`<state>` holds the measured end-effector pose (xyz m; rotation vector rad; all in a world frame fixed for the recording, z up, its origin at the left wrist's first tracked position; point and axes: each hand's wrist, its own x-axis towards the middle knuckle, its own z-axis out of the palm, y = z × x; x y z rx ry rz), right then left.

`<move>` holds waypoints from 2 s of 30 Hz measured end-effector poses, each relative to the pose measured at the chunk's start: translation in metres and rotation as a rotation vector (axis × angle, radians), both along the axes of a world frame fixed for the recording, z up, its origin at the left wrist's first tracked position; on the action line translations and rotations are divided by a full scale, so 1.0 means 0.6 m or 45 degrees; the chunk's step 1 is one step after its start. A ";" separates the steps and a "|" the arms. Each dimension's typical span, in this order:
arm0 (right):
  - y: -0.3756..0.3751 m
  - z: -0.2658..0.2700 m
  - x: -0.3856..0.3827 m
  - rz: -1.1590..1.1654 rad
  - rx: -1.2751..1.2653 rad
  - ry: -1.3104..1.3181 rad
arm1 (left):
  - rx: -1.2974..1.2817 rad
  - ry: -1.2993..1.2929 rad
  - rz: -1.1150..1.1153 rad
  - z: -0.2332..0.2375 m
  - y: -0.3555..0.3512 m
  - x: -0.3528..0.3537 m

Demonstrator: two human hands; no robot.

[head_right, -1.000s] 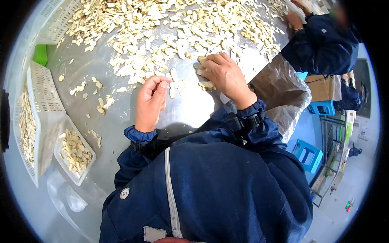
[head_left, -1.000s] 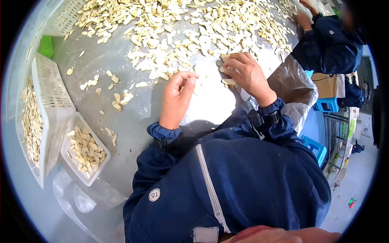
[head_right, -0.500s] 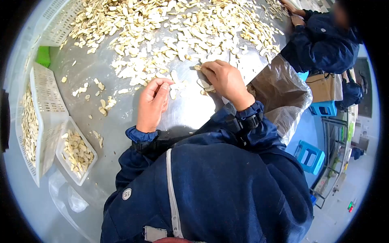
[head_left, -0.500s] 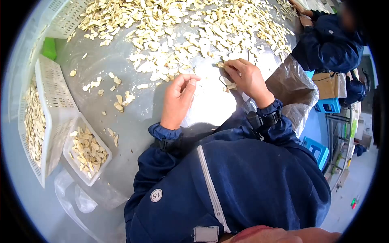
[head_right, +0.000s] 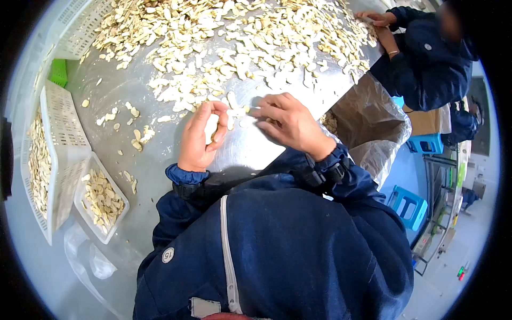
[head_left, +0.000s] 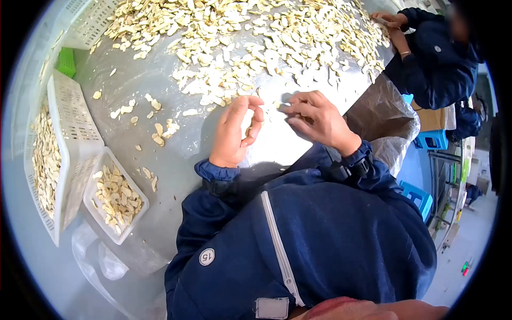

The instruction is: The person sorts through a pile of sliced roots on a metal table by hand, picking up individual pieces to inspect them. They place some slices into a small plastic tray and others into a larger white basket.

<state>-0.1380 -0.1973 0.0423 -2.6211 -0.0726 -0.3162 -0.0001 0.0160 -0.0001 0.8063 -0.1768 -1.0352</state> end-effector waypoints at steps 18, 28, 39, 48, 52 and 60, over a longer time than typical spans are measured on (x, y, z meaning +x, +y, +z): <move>-0.010 -0.046 0.083 -0.084 -0.150 -0.153 | 0.025 0.111 0.212 0.009 0.004 0.010; -0.137 -0.003 -0.029 -0.984 -0.380 0.085 | 0.045 0.090 0.144 0.009 -0.001 0.006; -0.230 -0.044 -0.006 -0.896 -0.242 0.214 | 0.009 -0.008 0.054 0.001 0.008 0.003; 0.230 0.139 0.200 0.427 0.724 0.307 | -0.146 -0.682 0.283 -0.090 -0.024 -0.006; 0.236 0.142 0.222 0.527 0.511 0.020 | -0.054 -0.292 0.195 -0.022 0.002 -0.003; 0.027 0.004 0.076 -0.059 -0.228 -0.103 | 0.079 0.018 0.225 0.002 0.006 0.004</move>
